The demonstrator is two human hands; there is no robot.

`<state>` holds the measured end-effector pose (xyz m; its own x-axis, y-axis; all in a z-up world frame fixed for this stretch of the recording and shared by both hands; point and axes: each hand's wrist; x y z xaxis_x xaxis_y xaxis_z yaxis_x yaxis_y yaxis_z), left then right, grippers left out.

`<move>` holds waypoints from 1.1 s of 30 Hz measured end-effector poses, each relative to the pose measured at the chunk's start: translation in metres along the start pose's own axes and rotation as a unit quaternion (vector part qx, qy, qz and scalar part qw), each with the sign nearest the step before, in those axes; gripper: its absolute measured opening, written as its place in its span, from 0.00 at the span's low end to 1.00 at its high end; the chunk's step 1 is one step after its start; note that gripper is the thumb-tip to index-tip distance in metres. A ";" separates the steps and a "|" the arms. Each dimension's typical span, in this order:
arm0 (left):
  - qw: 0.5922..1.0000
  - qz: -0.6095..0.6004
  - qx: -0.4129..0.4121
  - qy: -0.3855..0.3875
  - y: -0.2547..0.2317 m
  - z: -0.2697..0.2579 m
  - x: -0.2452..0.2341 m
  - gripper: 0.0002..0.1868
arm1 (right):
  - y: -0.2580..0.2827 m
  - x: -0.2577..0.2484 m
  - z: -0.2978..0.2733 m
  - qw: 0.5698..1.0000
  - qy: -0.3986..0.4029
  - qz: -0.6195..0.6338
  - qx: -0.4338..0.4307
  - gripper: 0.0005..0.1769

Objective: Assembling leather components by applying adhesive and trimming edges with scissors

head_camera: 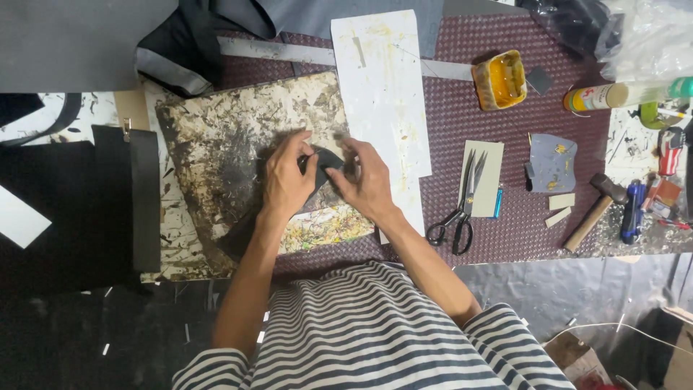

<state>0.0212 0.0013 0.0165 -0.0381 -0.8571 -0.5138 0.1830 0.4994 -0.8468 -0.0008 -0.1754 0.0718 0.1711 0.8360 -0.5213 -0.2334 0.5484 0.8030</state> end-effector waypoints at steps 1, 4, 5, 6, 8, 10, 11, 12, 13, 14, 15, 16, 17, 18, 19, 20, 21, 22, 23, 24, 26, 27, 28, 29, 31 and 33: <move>1.000 0.002 0.003 0.001 -0.007 -0.001 -0.003 0.22 | -0.004 0.002 -0.002 1.000 -0.004 0.001 0.000 0.32; 0.998 -0.051 -0.030 -0.009 -0.025 -0.006 -0.013 0.24 | -0.013 0.014 -0.007 0.999 -0.022 0.029 -0.011 0.18; 0.997 -0.062 -0.032 -0.019 -0.030 -0.007 -0.015 0.25 | -0.017 0.019 -0.009 0.999 -0.036 0.019 -0.024 0.15; 0.996 -0.073 -0.035 -0.029 -0.035 -0.009 -0.018 0.27 | -0.021 0.024 -0.011 0.998 -0.051 0.010 -0.038 0.12; 0.994 -0.103 -0.035 -0.026 -0.047 -0.011 -0.024 0.29 | -0.018 0.023 -0.011 0.997 -0.059 0.011 -0.052 0.09; 0.990 -0.134 -0.035 -0.022 -0.058 -0.013 -0.030 0.30 | -0.006 0.017 -0.008 0.996 -0.067 0.012 -0.064 0.06; 0.993 -0.110 -0.032 0.000 -0.063 -0.014 -0.033 0.34 | 0.004 0.012 -0.006 0.993 -0.074 0.028 -0.084 0.04; 0.996 -0.086 -0.030 0.022 -0.068 -0.016 -0.036 0.39 | 0.015 0.007 -0.004 0.990 -0.080 0.044 -0.103 0.03; 0.996 -0.086 -0.028 0.021 -0.073 -0.017 -0.039 0.39 | 0.017 0.005 -0.005 0.990 -0.081 0.045 -0.105 0.03; 0.995 -0.090 -0.036 0.027 -0.077 -0.018 -0.043 0.40 | 0.019 0.003 -0.005 0.990 -0.077 0.043 -0.114 0.03; 0.994 -0.093 -0.042 0.033 -0.082 -0.018 -0.047 0.42 | 0.022 0.002 -0.005 0.989 -0.075 0.040 -0.122 0.03; 0.994 -0.092 -0.040 0.032 -0.080 -0.023 -0.045 0.42 | 0.026 -0.003 -0.004 0.988 -0.076 0.041 -0.125 0.03; 0.996 -0.078 -0.038 0.023 -0.077 -0.027 -0.043 0.40 | 0.031 -0.007 -0.003 0.988 -0.073 0.039 -0.128 0.03; 0.997 -0.063 -0.036 0.014 -0.074 -0.032 -0.041 0.37 | 0.035 -0.011 -0.003 0.988 -0.070 0.037 -0.131 0.03; 0.997 -0.062 -0.033 0.011 -0.078 -0.034 -0.043 0.37 | 0.040 -0.013 -0.003 0.988 -0.072 0.038 -0.134 0.03; 0.997 -0.064 -0.037 -0.011 -0.083 -0.037 -0.044 0.36 | 0.044 -0.014 -0.003 0.987 -0.074 0.044 -0.137 0.04; 0.996 -0.068 -0.043 -0.033 -0.087 -0.039 -0.046 0.35 | 0.049 -0.016 -0.004 0.986 -0.077 0.049 -0.140 0.06; 0.996 -0.067 -0.040 -0.035 -0.093 -0.040 -0.048 0.35 | 0.045 -0.015 -0.007 0.985 -0.078 0.049 -0.142 0.06; 0.996 -0.068 -0.034 -0.041 -0.098 -0.040 -0.050 0.35 | 0.040 -0.013 -0.010 0.984 -0.071 0.050 -0.155 0.06; 0.996 -0.070 -0.027 -0.047 -0.103 -0.041 -0.053 0.36 | 0.036 -0.011 -0.013 0.982 -0.064 0.051 -0.168 0.07; 0.996 -0.069 -0.018 -0.056 -0.108 -0.048 -0.055 0.36 | 0.044 -0.015 -0.013 0.980 -0.068 0.051 -0.181 0.07; 0.996 -0.069 -0.012 -0.062 -0.110 -0.051 -0.056 0.35 | 0.048 -0.018 -0.013 0.978 -0.071 0.049 -0.190 0.07; 0.996 -0.068 -0.009 -0.063 -0.111 -0.054 -0.056 0.35 | 0.048 -0.016 -0.015 0.977 -0.072 0.050 -0.193 0.07; 0.995 -0.072 -0.003 -0.067 -0.112 -0.057 -0.056 0.36 | 0.047 -0.014 -0.017 0.975 -0.077 0.044 -0.206 0.08; 0.994 -0.076 0.004 -0.072 -0.112 -0.062 -0.056 0.37 | 0.055 -0.016 -0.019 0.971 -0.081 0.039 -0.221 0.08; 0.994 -0.066 0.016 -0.088 -0.110 -0.067 -0.058 0.36 | 0.072 -0.024 -0.017 0.968 -0.085 0.032 -0.236 0.08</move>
<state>-0.0625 0.0045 0.1300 0.1089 -0.9249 -0.3643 0.2192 0.3798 -0.8987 -0.0375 -0.1554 0.1371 0.2863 0.8763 -0.3875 -0.6531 0.4743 0.5903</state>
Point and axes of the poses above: each hand's wrist, its own z-axis towards the middle knuckle, its own x-axis out of the palm, y = z × x, and after that the axes turned 2 degrees about -y, right-handed
